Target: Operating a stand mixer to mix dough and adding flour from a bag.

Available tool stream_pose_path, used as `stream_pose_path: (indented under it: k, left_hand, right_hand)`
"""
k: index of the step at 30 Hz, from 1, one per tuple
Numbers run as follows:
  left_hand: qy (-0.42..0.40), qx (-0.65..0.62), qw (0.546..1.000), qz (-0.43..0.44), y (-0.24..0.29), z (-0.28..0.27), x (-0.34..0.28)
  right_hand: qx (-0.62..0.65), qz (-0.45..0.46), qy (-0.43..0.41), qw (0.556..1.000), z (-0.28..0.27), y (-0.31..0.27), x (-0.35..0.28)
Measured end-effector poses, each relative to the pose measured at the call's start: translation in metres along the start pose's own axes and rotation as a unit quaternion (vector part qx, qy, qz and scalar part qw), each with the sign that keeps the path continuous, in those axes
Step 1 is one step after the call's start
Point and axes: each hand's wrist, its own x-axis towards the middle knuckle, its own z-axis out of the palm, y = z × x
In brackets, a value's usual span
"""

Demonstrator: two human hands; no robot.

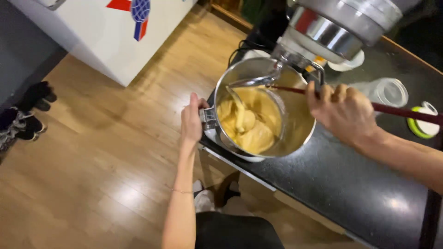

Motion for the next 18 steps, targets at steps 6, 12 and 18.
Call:
stream_pose_path:
  k: [6, 12, 18]
  left_hand:
    - [0.0, -0.026, 1.0, -0.017, -0.002, 0.005, 0.0]
    - [0.016, -0.075, 0.997, 0.011, -0.017, 0.008, 0.002]
    - [0.017, -0.067, 0.998, 0.006, -0.017, 0.008, -0.002]
  right_hand:
    - [-0.008, -0.136, 0.056, 0.989, 0.057, 0.008, 0.026]
    - [0.029, -0.195, 0.098, 0.975, 0.035, 0.06, 0.0]
    - [-0.031, -0.088, -0.134, 0.987, -0.014, 0.049, -0.008]
